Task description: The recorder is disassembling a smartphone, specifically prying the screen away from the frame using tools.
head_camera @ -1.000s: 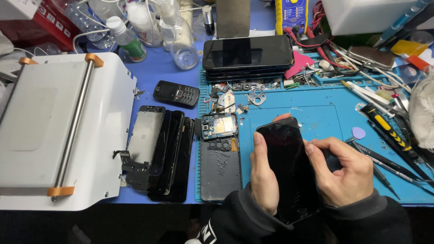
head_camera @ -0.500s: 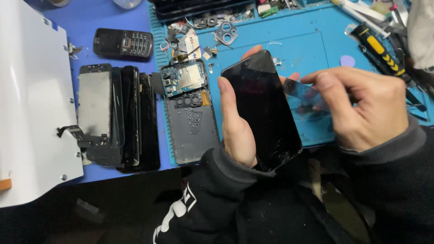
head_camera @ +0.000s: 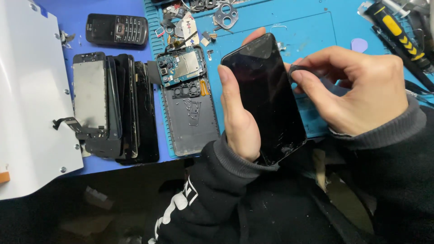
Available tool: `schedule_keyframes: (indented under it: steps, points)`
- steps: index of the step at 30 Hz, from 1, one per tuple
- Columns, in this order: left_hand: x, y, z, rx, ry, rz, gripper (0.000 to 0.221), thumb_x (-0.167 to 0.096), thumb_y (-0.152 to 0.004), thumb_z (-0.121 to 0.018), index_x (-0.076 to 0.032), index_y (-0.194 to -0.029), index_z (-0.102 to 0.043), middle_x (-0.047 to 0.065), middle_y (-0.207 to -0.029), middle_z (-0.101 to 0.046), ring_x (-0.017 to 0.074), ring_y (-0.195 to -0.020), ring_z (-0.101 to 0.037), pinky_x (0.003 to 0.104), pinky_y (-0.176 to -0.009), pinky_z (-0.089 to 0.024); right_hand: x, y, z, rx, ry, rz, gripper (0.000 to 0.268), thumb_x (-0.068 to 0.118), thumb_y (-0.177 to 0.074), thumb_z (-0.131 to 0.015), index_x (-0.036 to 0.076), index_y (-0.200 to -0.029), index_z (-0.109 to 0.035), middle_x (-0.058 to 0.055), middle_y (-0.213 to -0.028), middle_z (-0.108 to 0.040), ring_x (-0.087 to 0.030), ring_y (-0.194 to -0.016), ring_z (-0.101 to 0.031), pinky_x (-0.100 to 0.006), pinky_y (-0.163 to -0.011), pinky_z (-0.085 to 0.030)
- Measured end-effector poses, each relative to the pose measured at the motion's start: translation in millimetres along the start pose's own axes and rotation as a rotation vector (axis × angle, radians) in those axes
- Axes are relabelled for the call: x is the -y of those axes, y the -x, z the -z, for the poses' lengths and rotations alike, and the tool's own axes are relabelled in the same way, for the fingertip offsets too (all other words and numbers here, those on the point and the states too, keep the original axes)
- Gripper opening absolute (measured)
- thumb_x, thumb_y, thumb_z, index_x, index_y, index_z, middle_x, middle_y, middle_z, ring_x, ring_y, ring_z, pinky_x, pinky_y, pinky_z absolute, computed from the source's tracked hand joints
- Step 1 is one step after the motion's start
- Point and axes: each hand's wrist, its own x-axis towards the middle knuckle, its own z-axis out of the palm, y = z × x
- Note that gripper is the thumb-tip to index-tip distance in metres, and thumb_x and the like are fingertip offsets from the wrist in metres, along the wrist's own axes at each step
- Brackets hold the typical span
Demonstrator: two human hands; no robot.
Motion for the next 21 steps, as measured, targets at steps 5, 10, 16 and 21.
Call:
schedule_keyframes:
  steps: [5,10,16,21]
  points:
    - [-1,1,2,0.013,-0.077,-0.037,0.063,-0.054,-0.125,-0.023,0.001,-0.153,-0.038,0.012,-0.120,-0.061,0.0209,-0.114,-0.058,0.035,-0.110,-0.045,-4,1,-5,-0.041,0.077,0.106,0.013,0.011,-0.096,-0.075,0.001,-0.104,-0.075,-0.011,-0.084,-0.072,-0.017,-0.066,-0.066,-0.028,-0.061,-0.050]
    - [-2,2,4,0.025,-0.102,-0.046,0.062,-0.053,-0.125,-0.023,0.000,-0.154,-0.037,0.011,-0.126,-0.060,0.0191,-0.118,-0.057,0.033,-0.113,-0.043,6,-1,-9,-0.050,0.176,0.115,0.010,0.008,-0.096,-0.074,-0.001,-0.101,-0.076,-0.016,-0.073,-0.069,-0.020,-0.052,-0.060,-0.032,-0.049,-0.044]
    - [-8,1,-2,-0.007,-0.172,-0.077,0.068,-0.054,-0.121,-0.023,0.002,-0.157,-0.038,0.011,-0.133,-0.061,0.0182,-0.121,-0.056,0.032,-0.113,-0.043,5,2,-14,-0.041,0.201,0.147,0.009,0.006,-0.099,-0.072,-0.002,-0.094,-0.073,-0.016,-0.069,-0.066,-0.021,-0.050,-0.057,-0.032,-0.048,-0.042]
    - [-6,1,-4,-0.016,-0.069,-0.006,0.070,-0.061,-0.119,-0.021,-0.002,-0.154,-0.036,0.021,-0.117,-0.065,0.0275,-0.112,-0.063,0.040,-0.110,-0.052,3,11,-14,-0.023,0.201,0.069,0.008,0.006,-0.094,-0.073,-0.002,-0.094,-0.073,-0.015,-0.071,-0.066,-0.021,-0.046,-0.054,-0.033,-0.046,-0.040]
